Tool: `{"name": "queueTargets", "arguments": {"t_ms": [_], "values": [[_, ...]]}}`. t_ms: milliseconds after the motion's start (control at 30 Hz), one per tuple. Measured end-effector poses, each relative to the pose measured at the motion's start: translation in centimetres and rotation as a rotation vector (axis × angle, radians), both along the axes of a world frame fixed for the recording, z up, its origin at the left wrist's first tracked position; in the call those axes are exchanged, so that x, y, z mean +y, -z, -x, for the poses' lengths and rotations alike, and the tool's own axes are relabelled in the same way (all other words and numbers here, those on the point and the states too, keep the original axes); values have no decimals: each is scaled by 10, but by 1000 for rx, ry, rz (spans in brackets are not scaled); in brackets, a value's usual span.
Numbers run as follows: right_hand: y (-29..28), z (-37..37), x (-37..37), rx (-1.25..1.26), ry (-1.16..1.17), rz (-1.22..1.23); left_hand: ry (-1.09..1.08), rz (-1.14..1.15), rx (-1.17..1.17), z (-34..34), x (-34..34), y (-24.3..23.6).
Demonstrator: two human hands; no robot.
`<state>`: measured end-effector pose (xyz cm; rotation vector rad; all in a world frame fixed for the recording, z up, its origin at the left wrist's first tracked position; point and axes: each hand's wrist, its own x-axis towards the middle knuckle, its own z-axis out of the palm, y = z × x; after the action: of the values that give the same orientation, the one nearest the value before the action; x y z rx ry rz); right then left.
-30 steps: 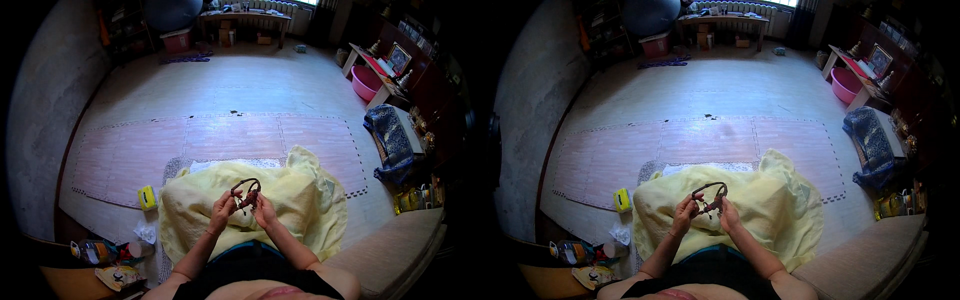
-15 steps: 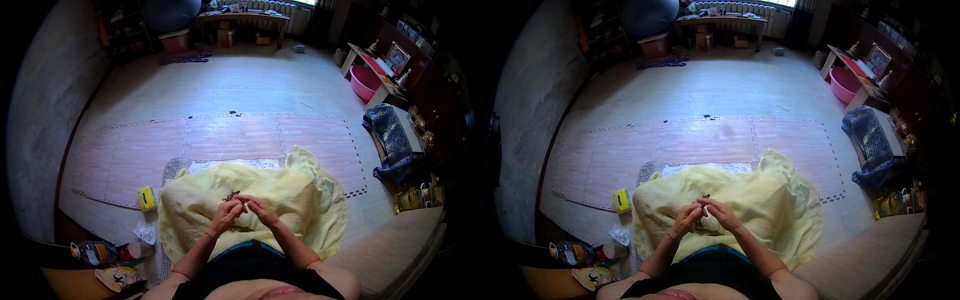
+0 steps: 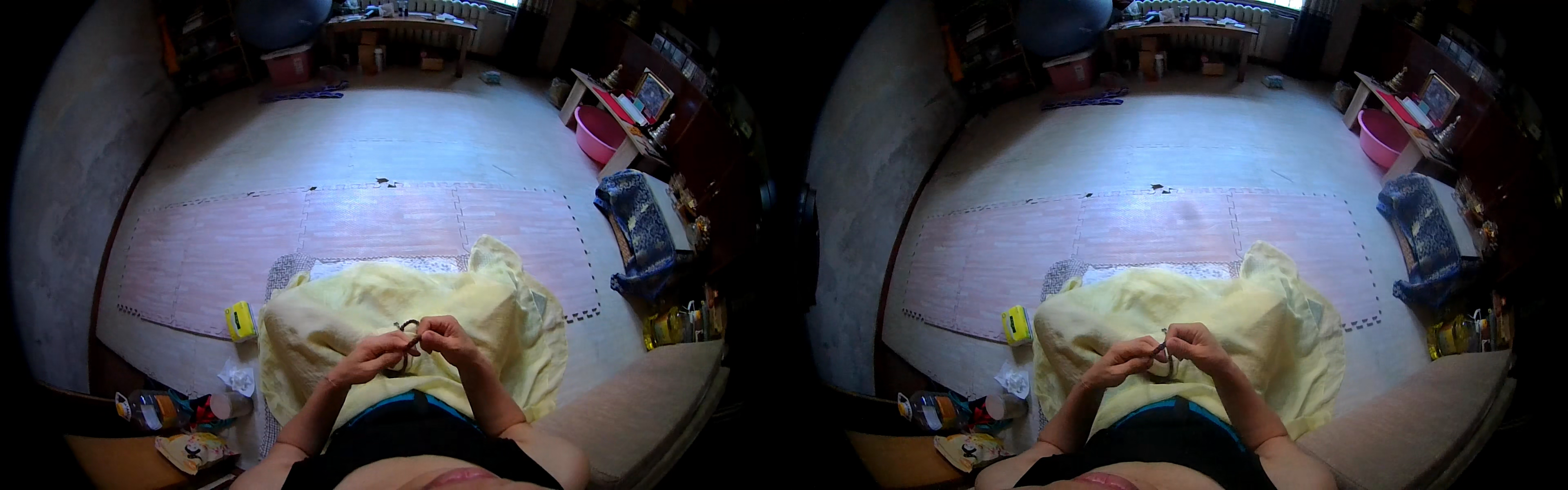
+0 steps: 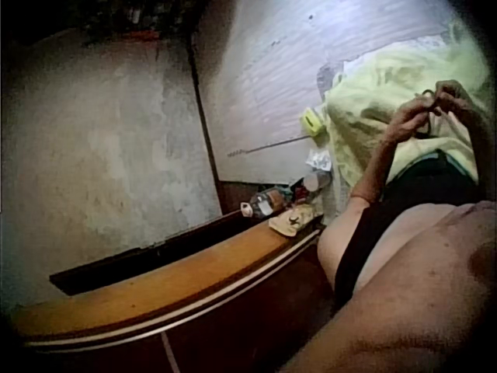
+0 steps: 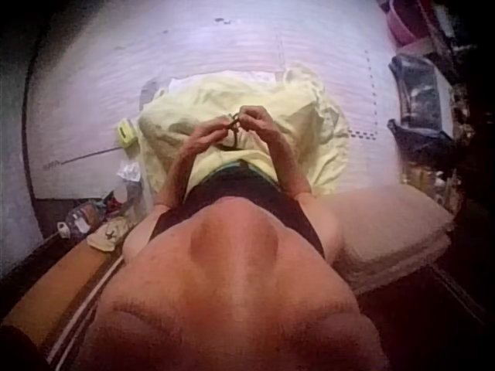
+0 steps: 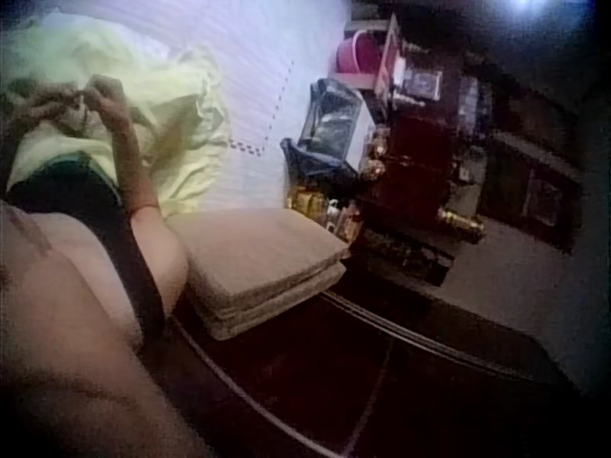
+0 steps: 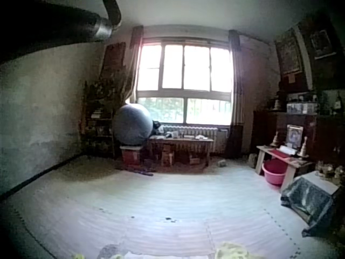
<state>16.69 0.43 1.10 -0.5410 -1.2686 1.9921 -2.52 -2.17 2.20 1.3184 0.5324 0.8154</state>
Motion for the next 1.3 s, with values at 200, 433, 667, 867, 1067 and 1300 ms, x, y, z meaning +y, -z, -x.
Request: {"name": "queueTargets", "arguments": {"t_ms": [200,433,667,867,1067,1300], "values": [[-3,9,-2,-35,105,-54,-7,80,-48,-1,-4,10],[16,13,-1,-231,160,-167,-137,50,94,0,2,17],[9,16,-1,-327,226,-218,-168,176,42,-4,2,19],[14,14,0,-332,300,-205,-227,54,133,-4,2,20],[23,15,1,-211,212,-130,-214,51,63,-4,3,9],[16,11,1,-119,27,-23,-216,380,-525,22,5,-2]]}}
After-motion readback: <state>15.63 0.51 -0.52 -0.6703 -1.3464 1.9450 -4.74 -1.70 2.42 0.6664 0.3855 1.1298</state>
